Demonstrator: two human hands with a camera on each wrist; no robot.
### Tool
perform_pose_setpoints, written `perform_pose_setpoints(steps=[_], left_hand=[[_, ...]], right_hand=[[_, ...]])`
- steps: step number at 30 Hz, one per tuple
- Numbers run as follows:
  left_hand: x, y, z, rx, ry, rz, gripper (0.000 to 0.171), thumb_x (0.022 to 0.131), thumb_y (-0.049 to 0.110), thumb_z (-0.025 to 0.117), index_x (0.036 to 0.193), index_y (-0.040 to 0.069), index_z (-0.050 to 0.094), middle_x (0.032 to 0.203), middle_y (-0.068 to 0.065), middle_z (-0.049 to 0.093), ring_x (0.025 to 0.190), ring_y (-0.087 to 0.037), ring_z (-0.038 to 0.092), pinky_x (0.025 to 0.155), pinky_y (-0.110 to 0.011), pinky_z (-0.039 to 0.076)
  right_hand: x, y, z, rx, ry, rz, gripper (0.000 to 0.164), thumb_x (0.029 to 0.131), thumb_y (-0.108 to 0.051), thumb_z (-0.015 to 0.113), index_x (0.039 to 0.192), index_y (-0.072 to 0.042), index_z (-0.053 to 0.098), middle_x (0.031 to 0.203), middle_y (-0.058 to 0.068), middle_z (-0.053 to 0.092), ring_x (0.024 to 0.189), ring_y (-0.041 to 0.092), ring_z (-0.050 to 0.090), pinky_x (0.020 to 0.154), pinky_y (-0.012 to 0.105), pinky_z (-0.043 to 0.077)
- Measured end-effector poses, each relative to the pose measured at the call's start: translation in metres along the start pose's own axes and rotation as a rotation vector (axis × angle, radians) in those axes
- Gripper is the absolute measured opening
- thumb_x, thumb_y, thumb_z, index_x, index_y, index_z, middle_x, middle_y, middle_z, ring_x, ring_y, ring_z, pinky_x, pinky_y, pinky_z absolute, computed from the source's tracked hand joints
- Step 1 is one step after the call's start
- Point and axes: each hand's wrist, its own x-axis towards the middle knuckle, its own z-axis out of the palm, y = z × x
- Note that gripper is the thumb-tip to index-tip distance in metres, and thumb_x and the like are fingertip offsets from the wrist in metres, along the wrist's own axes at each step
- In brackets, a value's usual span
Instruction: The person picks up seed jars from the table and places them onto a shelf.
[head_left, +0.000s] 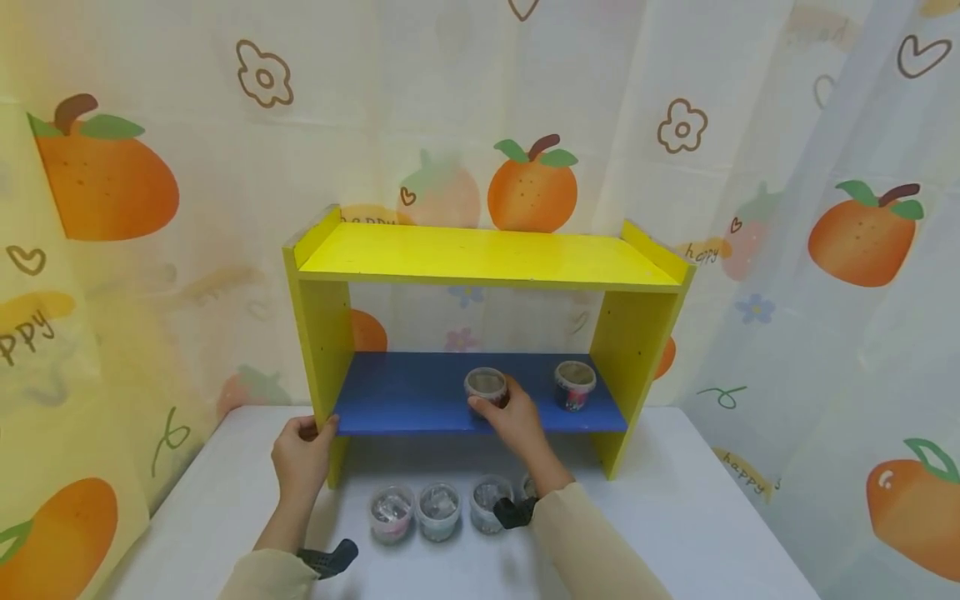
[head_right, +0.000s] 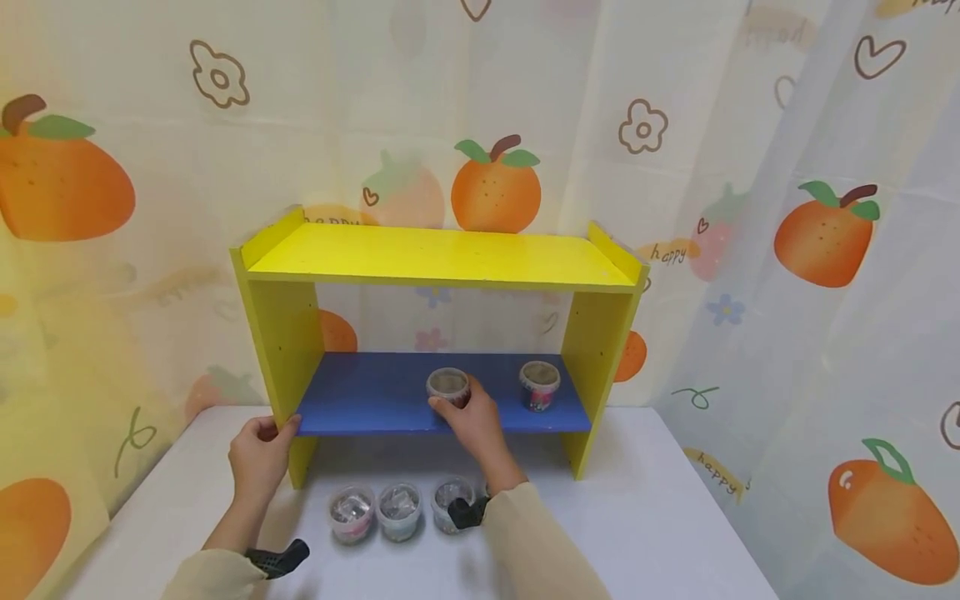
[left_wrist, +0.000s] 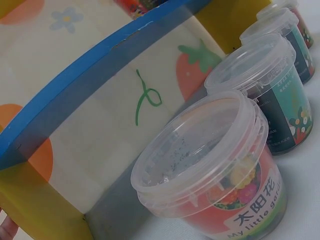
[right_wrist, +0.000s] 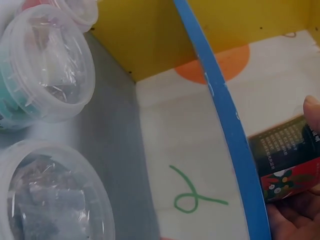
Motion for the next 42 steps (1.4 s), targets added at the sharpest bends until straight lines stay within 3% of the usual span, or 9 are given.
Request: perform_pose_setpoints(steps=[19,42], left_hand=[[-0.003,0.0,0.001,-0.003,0.014,0.01,0.039,0.089,0.034,0.073,0.101,-0.002,0.065,0.094,-0.021,0.068,0.085,-0.028,0.062,0.059,-0.01,0.041],[-0.002,0.002,-0.001,0.001,-0.006,-0.009,0.04,0.09,0.034,0.071,0.105,-0.003,0.064,0.097,-0.021,0.068,0.088,-0.03,0.064,0.06,-0.01,0.042]], right_hand=[[0.014,-0.005,0.011,-0.032,-0.049,0.017,0.079,0.088,-0.051,0.069,0.147,-0.008,0.041,0.136,0.017,0.057,0.123,0.036,0.056,0.097,0.055,0.047],[0.017,-0.002,0.013,0.028,-0.066,0.004,0.076,0.089,-0.049,0.068,0.147,-0.009,0.04,0.138,0.015,0.055,0.126,0.035,0.054,0.1,0.053,0.045]])
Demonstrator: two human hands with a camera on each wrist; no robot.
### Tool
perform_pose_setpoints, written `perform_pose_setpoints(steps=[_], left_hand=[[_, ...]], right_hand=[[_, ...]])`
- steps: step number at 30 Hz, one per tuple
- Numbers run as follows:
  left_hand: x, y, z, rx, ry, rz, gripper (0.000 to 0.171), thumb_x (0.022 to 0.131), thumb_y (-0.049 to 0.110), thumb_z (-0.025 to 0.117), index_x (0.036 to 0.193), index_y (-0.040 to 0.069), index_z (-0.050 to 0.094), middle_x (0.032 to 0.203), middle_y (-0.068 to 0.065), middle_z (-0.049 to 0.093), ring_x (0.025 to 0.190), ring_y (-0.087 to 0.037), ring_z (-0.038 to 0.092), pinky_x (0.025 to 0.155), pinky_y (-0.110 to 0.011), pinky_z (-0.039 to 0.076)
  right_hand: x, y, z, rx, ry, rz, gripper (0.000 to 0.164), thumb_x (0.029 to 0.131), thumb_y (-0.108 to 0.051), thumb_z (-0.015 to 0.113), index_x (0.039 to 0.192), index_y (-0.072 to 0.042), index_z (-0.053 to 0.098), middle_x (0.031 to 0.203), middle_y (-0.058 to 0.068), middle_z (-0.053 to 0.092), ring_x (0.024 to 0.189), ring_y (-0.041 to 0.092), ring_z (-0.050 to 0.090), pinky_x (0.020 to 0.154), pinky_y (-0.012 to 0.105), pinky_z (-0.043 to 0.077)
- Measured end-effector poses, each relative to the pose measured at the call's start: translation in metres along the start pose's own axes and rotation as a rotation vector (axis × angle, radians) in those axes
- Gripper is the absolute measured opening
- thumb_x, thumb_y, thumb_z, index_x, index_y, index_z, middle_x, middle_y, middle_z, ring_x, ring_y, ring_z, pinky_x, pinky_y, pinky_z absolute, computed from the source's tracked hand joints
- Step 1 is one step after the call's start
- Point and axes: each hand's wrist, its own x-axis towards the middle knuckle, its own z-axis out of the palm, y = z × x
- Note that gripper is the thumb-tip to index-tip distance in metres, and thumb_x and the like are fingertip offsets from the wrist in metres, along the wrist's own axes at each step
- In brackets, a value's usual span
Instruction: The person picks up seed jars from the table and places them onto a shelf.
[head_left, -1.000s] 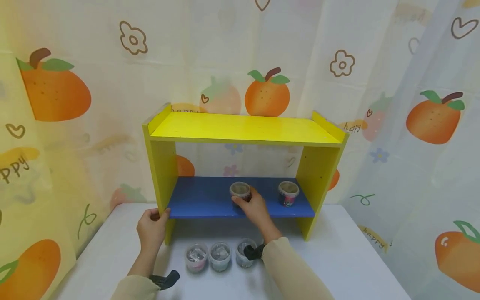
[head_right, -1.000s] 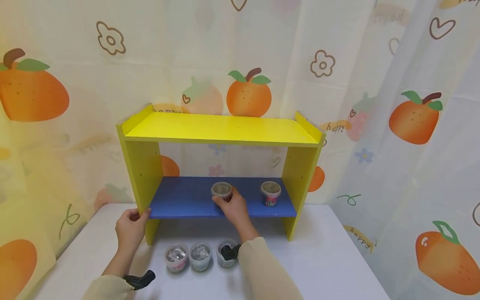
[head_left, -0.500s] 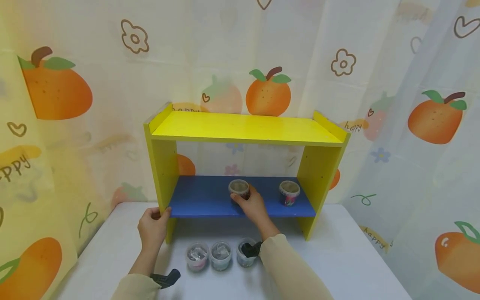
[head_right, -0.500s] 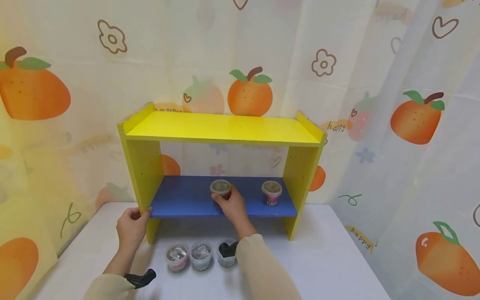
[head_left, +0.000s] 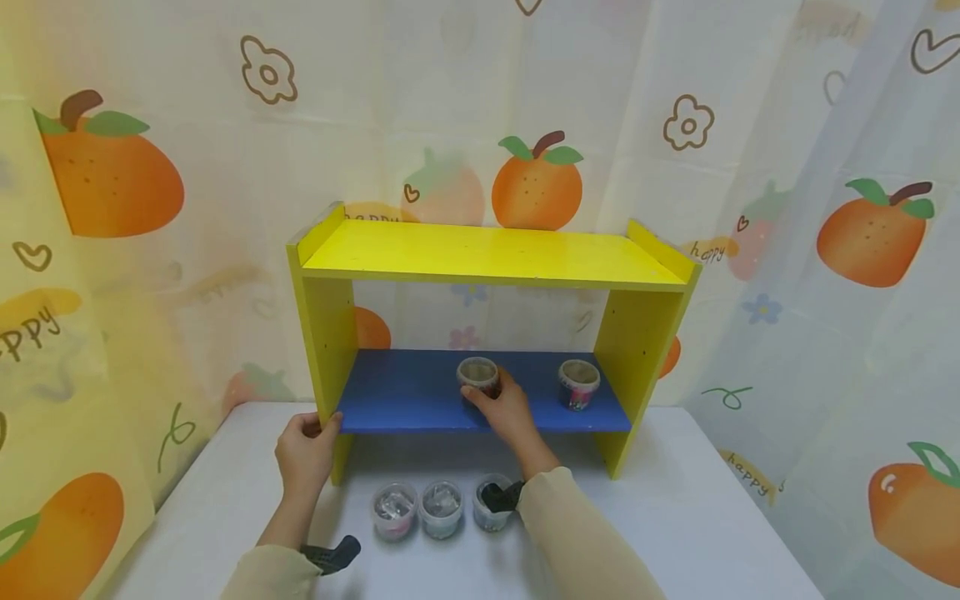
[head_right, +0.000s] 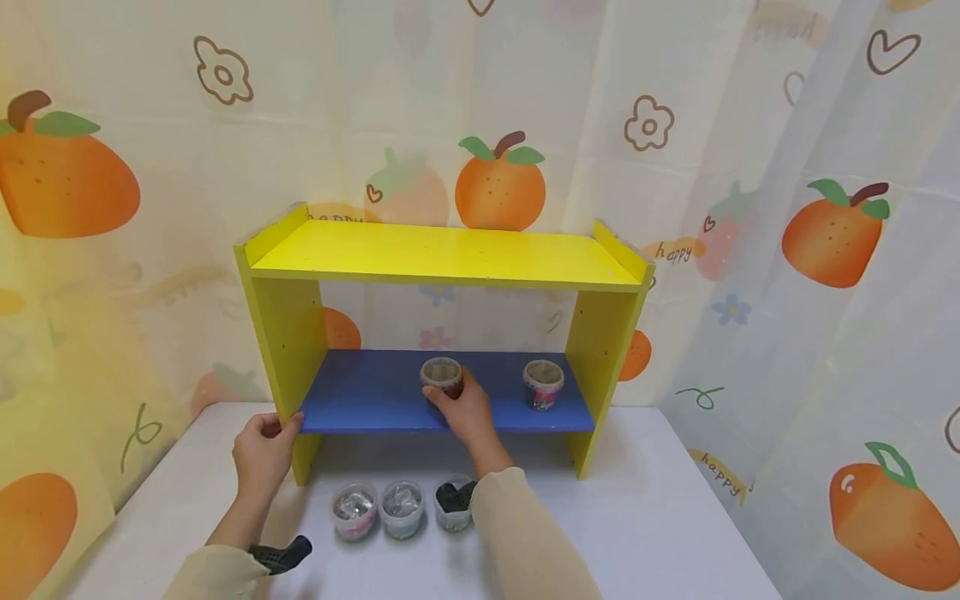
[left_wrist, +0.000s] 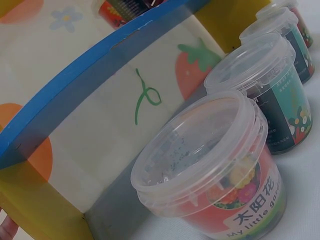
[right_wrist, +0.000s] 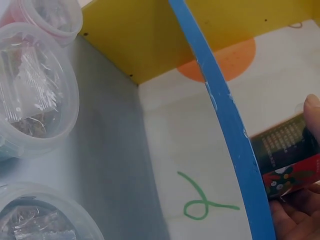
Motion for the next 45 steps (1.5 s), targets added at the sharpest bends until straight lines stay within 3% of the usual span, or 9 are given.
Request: perform_pose_setpoints(steps=[9,17,24,31,39,45], left_hand=[[0.001,0.0,-0.001,-0.001,0.002,-0.01,0.039,0.09,0.034,0.071,0.105,-0.002,0.064,0.097,-0.019,0.068,0.087,-0.028,0.063,0.06,-0.01,0.042],[0.001,-0.001,0.001,-0.006,0.013,0.0,0.037,0.089,0.033,0.073,0.102,-0.001,0.065,0.095,-0.019,0.068,0.085,-0.025,0.063,0.061,-0.012,0.043],[0.0,0.002,0.001,-0.006,0.01,-0.009,0.037,0.089,0.033,0.072,0.102,-0.001,0.065,0.095,-0.018,0.068,0.085,-0.026,0.062,0.059,-0.013,0.044],[0.0,-0.001,0.0,-0.006,0.005,-0.014,0.04,0.09,0.036,0.071,0.105,0.0,0.065,0.097,-0.018,0.067,0.088,-0.027,0.063,0.06,-0.014,0.044],[-0.001,0.0,0.0,-0.017,0.006,-0.007,0.041,0.089,0.037,0.071,0.105,-0.001,0.065,0.097,-0.019,0.068,0.088,-0.027,0.062,0.06,-0.013,0.044],[-0.002,0.001,0.0,-0.012,0.011,-0.005,0.04,0.089,0.035,0.072,0.104,-0.002,0.065,0.096,-0.02,0.068,0.087,-0.029,0.063,0.059,-0.013,0.043]], right_hand=[[0.0,0.001,0.001,0.015,0.01,0.03,0.086,0.083,-0.054,0.072,0.15,-0.012,0.037,0.144,0.014,0.052,0.131,0.034,0.05,0.102,0.054,0.044],[-0.007,0.003,0.0,0.102,0.029,-0.008,0.078,0.084,-0.045,0.076,0.147,-0.013,0.042,0.142,0.015,0.053,0.13,0.032,0.052,0.101,0.05,0.047],[-0.016,0.005,-0.002,0.101,0.017,-0.029,0.082,0.086,-0.045,0.073,0.151,-0.009,0.036,0.152,0.018,0.042,0.14,0.034,0.041,0.109,0.048,0.04],[-0.028,0.005,-0.006,0.14,-0.024,-0.024,0.083,0.089,-0.044,0.07,0.154,-0.011,0.03,0.158,0.013,0.034,0.145,0.031,0.034,0.113,0.049,0.034],[-0.036,0.014,-0.009,0.074,-0.035,-0.056,0.083,0.091,-0.04,0.069,0.155,-0.01,0.027,0.157,0.012,0.035,0.143,0.032,0.037,0.113,0.046,0.035],[-0.048,0.024,-0.012,0.061,-0.003,-0.11,0.077,0.091,-0.039,0.069,0.152,-0.007,0.035,0.153,0.013,0.042,0.138,0.033,0.044,0.11,0.046,0.039]])
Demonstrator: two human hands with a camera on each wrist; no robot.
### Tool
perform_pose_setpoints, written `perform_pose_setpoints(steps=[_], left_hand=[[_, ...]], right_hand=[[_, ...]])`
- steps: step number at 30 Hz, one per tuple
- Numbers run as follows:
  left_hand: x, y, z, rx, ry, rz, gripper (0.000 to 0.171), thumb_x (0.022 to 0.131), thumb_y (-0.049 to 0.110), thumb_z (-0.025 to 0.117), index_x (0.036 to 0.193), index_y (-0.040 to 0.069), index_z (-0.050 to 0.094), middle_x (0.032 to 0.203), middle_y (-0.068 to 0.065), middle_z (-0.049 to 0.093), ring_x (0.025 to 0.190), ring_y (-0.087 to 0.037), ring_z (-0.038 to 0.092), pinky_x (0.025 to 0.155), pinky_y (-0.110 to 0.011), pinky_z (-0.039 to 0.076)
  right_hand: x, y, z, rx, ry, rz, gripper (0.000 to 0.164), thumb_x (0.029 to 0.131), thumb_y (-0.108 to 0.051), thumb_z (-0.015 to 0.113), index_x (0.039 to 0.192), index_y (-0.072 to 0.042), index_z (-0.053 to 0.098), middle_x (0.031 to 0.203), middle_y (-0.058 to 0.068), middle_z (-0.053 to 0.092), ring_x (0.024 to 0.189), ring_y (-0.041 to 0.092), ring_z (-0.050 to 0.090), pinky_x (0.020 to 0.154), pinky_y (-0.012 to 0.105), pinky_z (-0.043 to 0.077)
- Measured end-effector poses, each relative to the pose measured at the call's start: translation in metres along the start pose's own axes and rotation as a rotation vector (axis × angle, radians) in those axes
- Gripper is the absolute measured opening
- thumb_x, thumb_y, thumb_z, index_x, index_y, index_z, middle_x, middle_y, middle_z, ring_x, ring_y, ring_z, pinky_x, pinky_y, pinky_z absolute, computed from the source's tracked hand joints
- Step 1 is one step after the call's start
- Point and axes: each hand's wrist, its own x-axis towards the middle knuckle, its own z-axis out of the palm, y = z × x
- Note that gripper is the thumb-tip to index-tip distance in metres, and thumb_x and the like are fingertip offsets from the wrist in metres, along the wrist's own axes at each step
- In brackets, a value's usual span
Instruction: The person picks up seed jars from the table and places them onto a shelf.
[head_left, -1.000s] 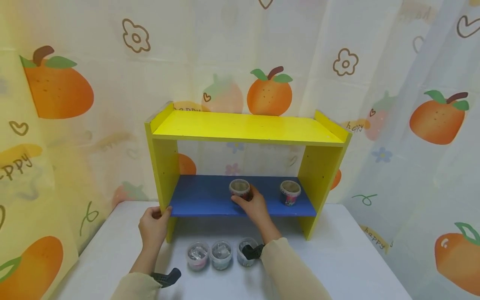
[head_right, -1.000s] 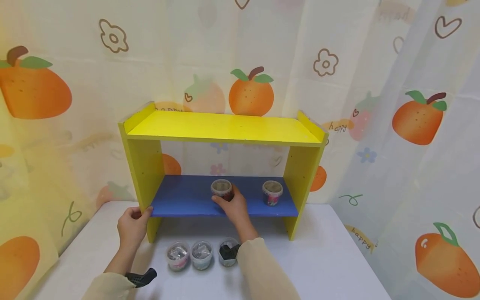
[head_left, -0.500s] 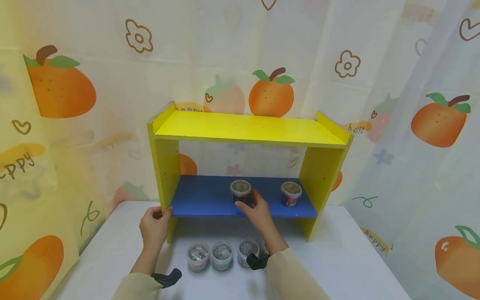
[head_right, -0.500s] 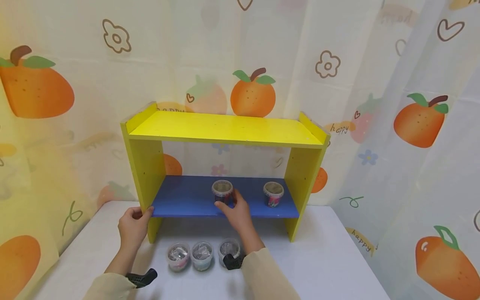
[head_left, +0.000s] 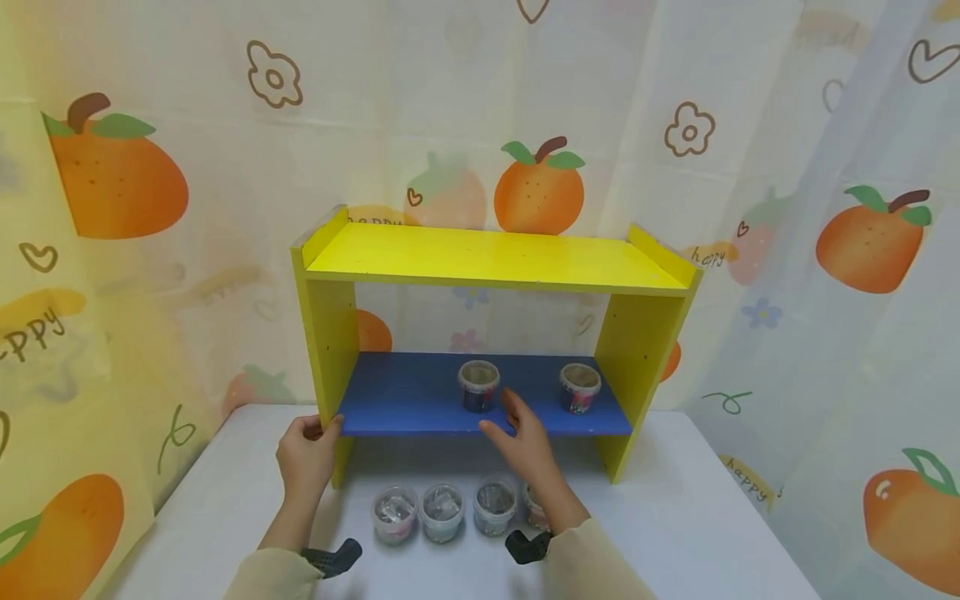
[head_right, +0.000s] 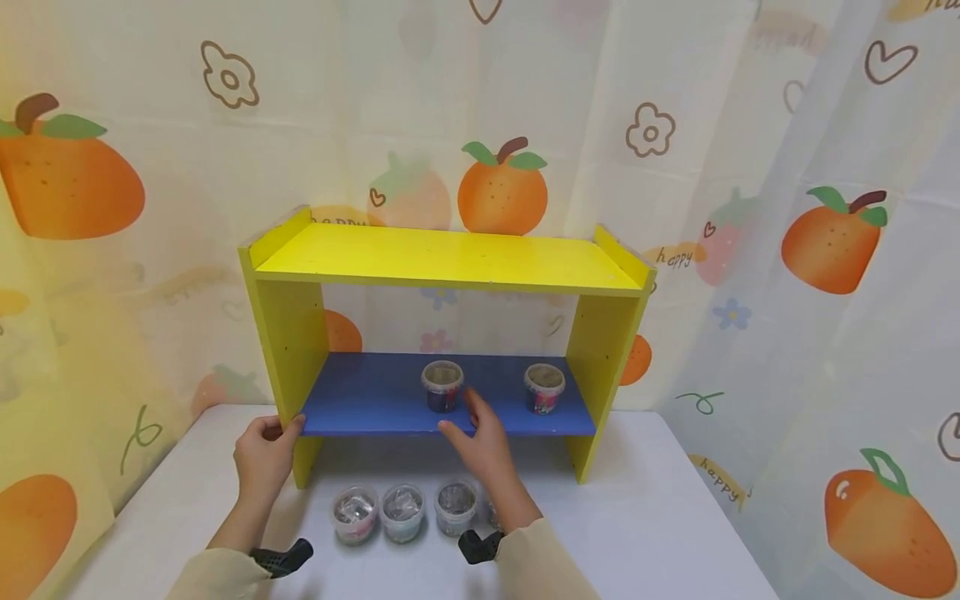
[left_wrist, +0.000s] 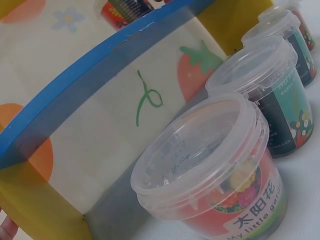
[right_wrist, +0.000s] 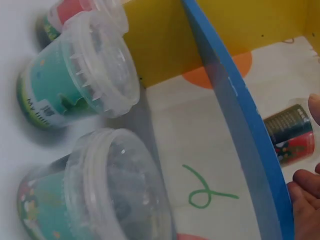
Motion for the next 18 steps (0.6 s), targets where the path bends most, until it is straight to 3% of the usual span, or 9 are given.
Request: perform_pose_setpoints(steps=[12,18], left_hand=[[0.0,-0.001,0.001,-0.003,-0.005,-0.003,0.041,0.089,0.035,0.072,0.105,-0.002,0.065,0.097,-0.02,0.068,0.087,-0.029,0.064,0.059,-0.012,0.043],[0.001,-0.001,0.001,-0.003,-0.007,-0.01,0.041,0.09,0.035,0.071,0.106,-0.001,0.065,0.097,-0.019,0.068,0.087,-0.028,0.063,0.059,-0.011,0.044]], right_hand=[[-0.017,0.011,-0.006,-0.086,0.082,-0.093,0.056,0.091,-0.034,0.07,0.138,-0.006,0.055,0.137,0.01,0.059,0.126,0.028,0.057,0.104,0.039,0.046],[-0.024,0.015,-0.008,-0.092,0.149,-0.181,0.04,0.091,-0.022,0.071,0.126,-0.004,0.065,0.127,0.011,0.065,0.12,0.029,0.061,0.099,0.036,0.049]])
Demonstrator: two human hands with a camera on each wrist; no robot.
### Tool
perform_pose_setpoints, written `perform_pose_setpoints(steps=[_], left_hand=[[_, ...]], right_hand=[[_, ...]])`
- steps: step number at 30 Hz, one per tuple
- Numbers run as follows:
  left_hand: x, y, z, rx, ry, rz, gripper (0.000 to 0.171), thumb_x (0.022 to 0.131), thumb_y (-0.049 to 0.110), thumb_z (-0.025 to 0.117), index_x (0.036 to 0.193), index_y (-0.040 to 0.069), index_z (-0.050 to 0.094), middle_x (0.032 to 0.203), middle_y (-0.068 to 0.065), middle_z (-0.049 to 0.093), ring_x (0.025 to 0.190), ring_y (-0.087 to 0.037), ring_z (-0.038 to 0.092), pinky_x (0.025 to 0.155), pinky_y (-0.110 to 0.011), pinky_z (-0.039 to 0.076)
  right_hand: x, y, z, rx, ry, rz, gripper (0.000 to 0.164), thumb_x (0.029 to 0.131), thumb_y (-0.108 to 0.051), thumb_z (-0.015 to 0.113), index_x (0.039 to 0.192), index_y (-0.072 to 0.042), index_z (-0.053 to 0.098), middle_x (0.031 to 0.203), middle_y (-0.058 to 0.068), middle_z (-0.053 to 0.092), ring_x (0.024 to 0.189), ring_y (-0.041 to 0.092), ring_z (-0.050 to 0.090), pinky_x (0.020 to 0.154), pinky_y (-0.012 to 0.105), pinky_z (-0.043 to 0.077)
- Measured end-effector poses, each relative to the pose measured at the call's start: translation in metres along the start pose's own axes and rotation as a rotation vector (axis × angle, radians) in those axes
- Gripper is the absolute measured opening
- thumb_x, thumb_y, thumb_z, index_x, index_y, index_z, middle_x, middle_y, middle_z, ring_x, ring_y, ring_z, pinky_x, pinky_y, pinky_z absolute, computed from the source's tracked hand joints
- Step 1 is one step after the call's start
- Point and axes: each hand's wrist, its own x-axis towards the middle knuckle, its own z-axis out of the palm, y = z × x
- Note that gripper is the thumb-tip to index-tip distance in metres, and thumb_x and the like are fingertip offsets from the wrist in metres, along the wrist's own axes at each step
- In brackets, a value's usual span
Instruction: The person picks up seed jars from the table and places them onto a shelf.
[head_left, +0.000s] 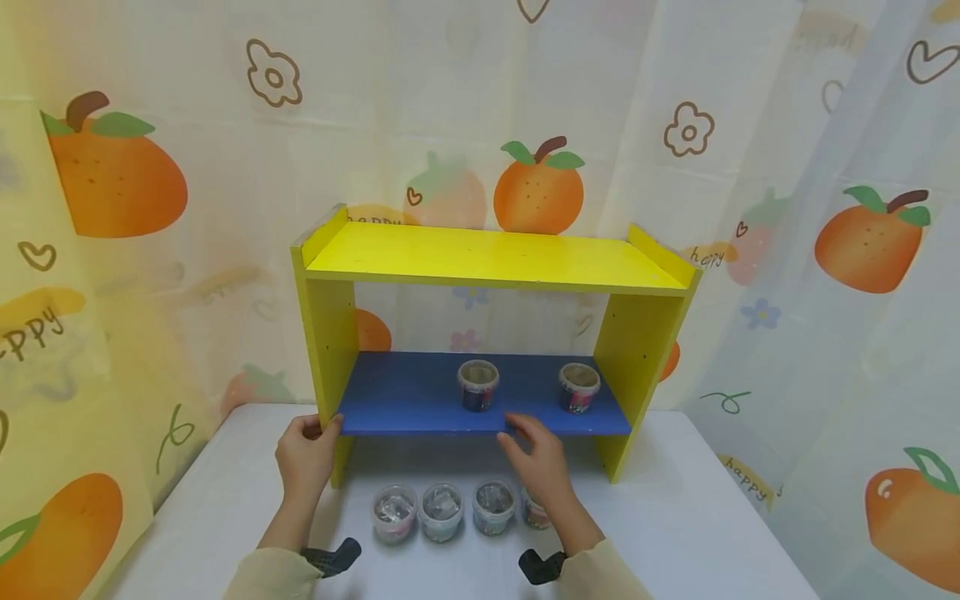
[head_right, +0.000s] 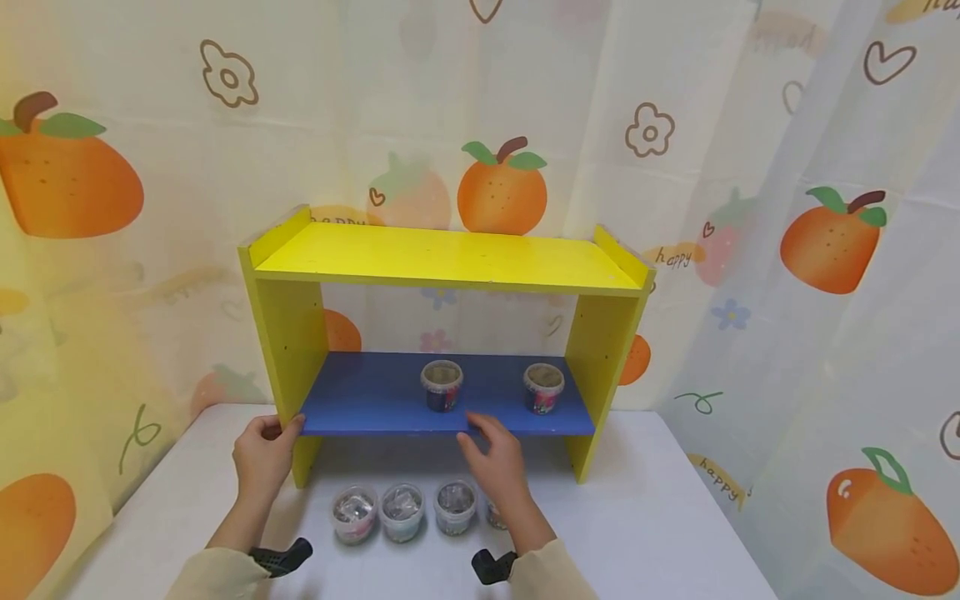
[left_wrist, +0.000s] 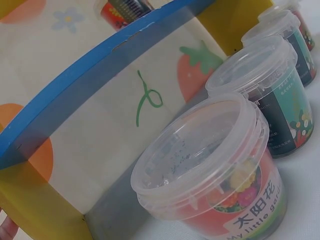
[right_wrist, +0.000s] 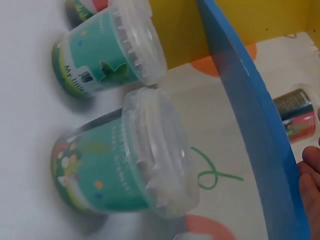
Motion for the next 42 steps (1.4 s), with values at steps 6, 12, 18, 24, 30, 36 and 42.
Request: perform_pose_setpoints(steps=[6,12,18,24,30,36,42], left_hand=[[0.0,-0.001,-0.001,-0.005,0.002,0.008,0.041,0.089,0.036,0.072,0.105,-0.002,0.065,0.096,-0.019,0.067,0.085,-0.027,0.063,0.058,-0.012,0.044],[0.0,-0.002,0.001,0.004,0.012,0.01,0.038,0.089,0.034,0.073,0.104,-0.001,0.066,0.095,-0.018,0.068,0.084,-0.026,0.063,0.058,-0.012,0.044],[-0.001,-0.001,0.0,0.006,0.011,0.016,0.039,0.089,0.033,0.072,0.104,-0.002,0.065,0.095,-0.02,0.068,0.085,-0.028,0.063,0.058,-0.012,0.043],[-0.001,0.0,0.0,0.011,0.006,0.01,0.04,0.089,0.035,0.072,0.104,-0.001,0.065,0.096,-0.019,0.068,0.086,-0.028,0.063,0.058,-0.013,0.043],[-0.001,0.001,0.0,0.009,0.002,0.009,0.04,0.089,0.035,0.071,0.105,-0.001,0.065,0.096,-0.02,0.068,0.086,-0.029,0.063,0.058,-0.011,0.043],[0.0,0.0,0.0,0.007,-0.002,0.013,0.041,0.089,0.035,0.071,0.105,-0.002,0.065,0.097,-0.02,0.068,0.087,-0.03,0.064,0.059,-0.011,0.043],[0.001,-0.001,0.0,0.009,0.009,0.016,0.038,0.089,0.034,0.072,0.103,-0.001,0.066,0.094,-0.019,0.068,0.084,-0.027,0.063,0.059,-0.011,0.043]], right_hand=[[-0.01,0.009,-0.001,-0.099,0.133,-0.143,0.028,0.087,-0.013,0.074,0.114,-0.006,0.071,0.115,0.008,0.071,0.11,0.028,0.066,0.092,0.039,0.053],[-0.02,0.016,-0.004,-0.143,0.229,-0.216,0.019,0.083,-0.007,0.076,0.102,-0.006,0.075,0.102,0.004,0.075,0.099,0.024,0.07,0.087,0.037,0.054],[-0.028,0.029,-0.004,-0.242,0.194,-0.141,0.017,0.081,-0.009,0.077,0.099,-0.01,0.075,0.097,0.001,0.074,0.096,0.022,0.069,0.084,0.041,0.054],[-0.036,0.04,-0.006,-0.283,0.022,-0.001,0.024,0.085,-0.014,0.073,0.107,-0.008,0.072,0.108,0.007,0.071,0.104,0.03,0.064,0.09,0.048,0.051],[-0.041,0.047,-0.008,-0.281,-0.076,0.101,0.028,0.088,-0.021,0.071,0.112,-0.006,0.07,0.116,0.011,0.068,0.112,0.035,0.061,0.096,0.052,0.048],[-0.044,0.053,-0.009,-0.298,-0.119,0.106,0.029,0.092,-0.027,0.068,0.108,-0.004,0.071,0.114,0.013,0.069,0.11,0.036,0.062,0.094,0.053,0.048],[-0.047,0.06,-0.011,-0.258,-0.146,0.118,0.033,0.091,-0.029,0.068,0.112,-0.004,0.071,0.115,0.013,0.068,0.111,0.038,0.061,0.096,0.055,0.046]])
